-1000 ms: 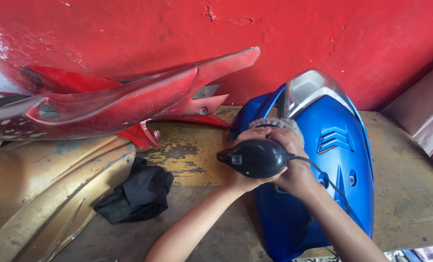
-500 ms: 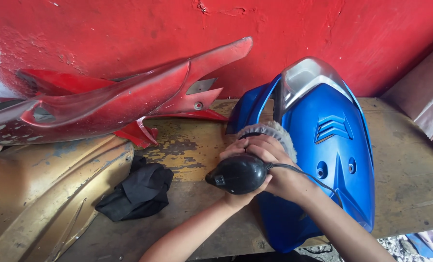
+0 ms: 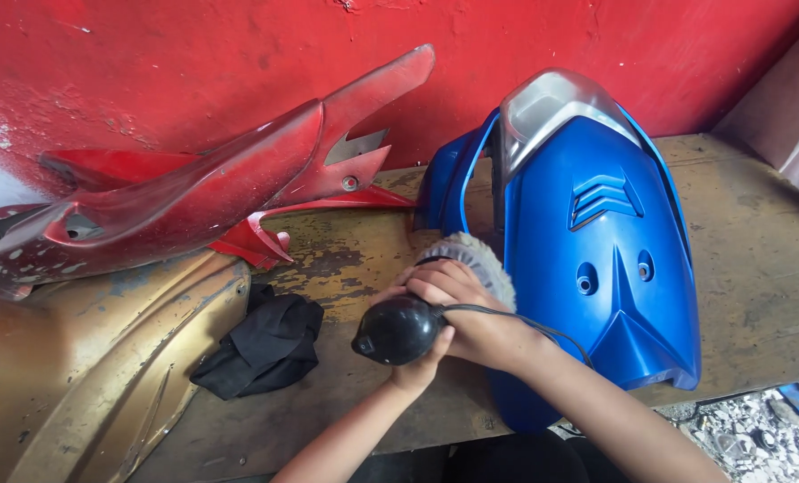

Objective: The person uses a handheld electric polisher with a buffing pad to polish a blue motorcycle fairing. They move the tool across the surface of the fairing, which is resting on a wooden workbench. Other motorcycle parts, including a red fairing and a gold-colored part, are visible nearby.

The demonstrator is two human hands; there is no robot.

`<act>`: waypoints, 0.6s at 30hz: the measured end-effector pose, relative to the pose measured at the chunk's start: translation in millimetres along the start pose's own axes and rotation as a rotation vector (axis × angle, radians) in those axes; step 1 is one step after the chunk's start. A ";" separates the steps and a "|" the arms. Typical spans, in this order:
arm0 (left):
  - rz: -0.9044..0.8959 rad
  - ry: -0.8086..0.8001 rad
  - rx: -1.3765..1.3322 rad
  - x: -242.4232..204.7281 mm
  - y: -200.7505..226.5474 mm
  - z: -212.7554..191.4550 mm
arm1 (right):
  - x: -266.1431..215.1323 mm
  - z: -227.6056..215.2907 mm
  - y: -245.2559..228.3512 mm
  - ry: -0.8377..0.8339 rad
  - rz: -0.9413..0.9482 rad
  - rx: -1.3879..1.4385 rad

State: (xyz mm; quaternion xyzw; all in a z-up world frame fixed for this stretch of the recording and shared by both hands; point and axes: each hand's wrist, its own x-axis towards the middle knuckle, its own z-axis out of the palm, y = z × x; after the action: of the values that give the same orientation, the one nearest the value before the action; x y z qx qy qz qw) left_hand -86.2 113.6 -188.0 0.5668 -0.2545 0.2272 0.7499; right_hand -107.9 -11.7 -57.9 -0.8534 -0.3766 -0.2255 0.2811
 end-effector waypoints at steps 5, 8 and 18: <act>0.152 -0.156 -0.009 20.1 34.8 32.6 | -31.4 -43.6 -7.1 0.131 -0.019 -0.121; 0.239 -0.352 0.055 21.6 43.6 44.8 | -70.7 -66.1 5.2 0.381 0.039 -0.156; -0.143 -0.209 0.236 54.3 -9.2 131.9 | -159.9 -109.8 34.2 1.229 0.322 -0.087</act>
State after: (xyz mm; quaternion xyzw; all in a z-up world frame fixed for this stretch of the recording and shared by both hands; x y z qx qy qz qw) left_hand -55.0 -13.3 -130.0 0.6882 -0.2616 0.1416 0.6617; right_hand -198.9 -184.7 -82.7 -0.6250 -0.0042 -0.6440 0.4412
